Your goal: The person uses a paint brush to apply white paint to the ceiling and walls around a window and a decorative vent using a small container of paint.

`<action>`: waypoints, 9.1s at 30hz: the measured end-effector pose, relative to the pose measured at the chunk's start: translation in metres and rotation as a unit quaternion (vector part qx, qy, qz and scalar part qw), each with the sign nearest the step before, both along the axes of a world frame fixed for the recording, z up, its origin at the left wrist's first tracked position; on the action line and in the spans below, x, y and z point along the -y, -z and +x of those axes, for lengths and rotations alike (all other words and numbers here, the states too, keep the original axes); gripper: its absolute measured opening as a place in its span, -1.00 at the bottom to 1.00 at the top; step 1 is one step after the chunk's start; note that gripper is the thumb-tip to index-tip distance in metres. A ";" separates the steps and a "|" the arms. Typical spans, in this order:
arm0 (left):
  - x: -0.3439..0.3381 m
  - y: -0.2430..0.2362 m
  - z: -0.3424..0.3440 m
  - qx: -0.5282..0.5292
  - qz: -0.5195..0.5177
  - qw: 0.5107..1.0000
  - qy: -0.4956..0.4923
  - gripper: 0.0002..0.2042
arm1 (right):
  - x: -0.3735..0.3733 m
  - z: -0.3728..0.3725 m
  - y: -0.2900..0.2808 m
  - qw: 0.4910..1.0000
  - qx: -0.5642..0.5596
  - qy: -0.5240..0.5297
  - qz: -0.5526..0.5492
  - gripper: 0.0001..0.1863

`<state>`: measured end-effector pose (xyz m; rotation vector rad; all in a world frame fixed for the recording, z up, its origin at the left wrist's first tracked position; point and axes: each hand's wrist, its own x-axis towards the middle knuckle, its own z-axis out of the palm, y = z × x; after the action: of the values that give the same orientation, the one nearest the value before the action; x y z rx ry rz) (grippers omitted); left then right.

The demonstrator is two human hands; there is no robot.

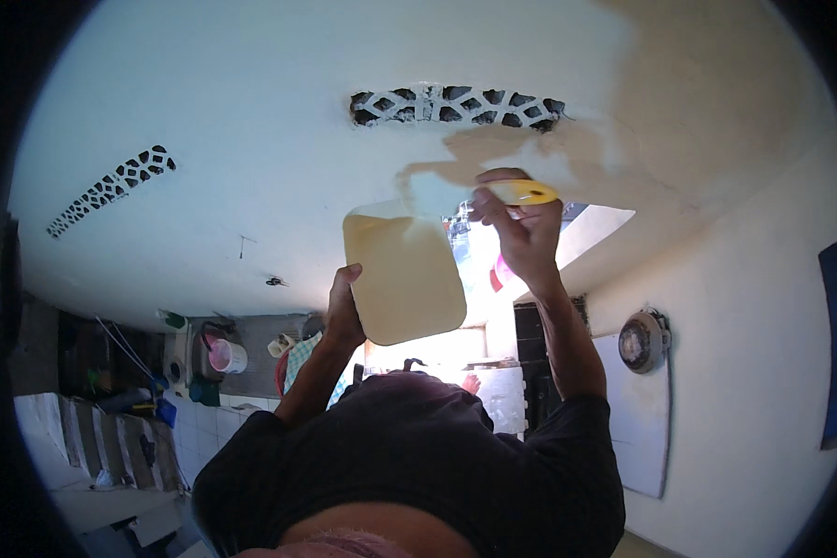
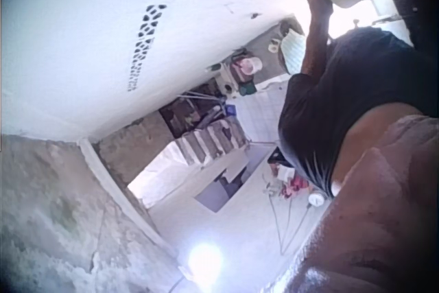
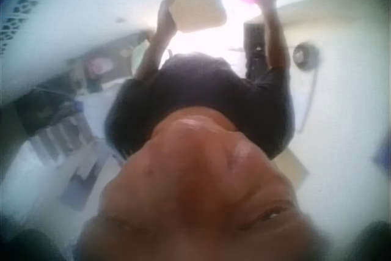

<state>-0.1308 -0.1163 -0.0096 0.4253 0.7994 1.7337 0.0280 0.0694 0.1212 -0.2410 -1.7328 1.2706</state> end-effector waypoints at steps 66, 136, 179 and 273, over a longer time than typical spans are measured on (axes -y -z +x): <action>0.077 -0.036 -0.039 -0.182 -0.063 0.957 -0.217 -0.45 | -0.055 -0.084 0.115 0.953 -0.130 0.251 0.113 -0.79; 0.042 -0.035 -0.005 -0.116 -0.068 0.962 -0.237 -0.53 | -0.038 -0.080 0.099 0.964 -0.129 0.203 0.109 -0.78; -0.018 -0.015 0.033 -0.396 -0.127 0.895 -0.162 -0.57 | -0.050 0.095 -0.008 0.969 -0.140 0.205 -0.020 -0.89; -0.106 0.012 0.127 0.011 0.007 1.000 0.001 -0.51 | -0.054 0.142 -0.017 0.973 0.211 0.088 0.023 -0.81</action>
<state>-0.0039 -0.0100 -0.0220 0.4149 0.7707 1.7395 0.1702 0.1237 0.1378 -0.6632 -2.0428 1.1018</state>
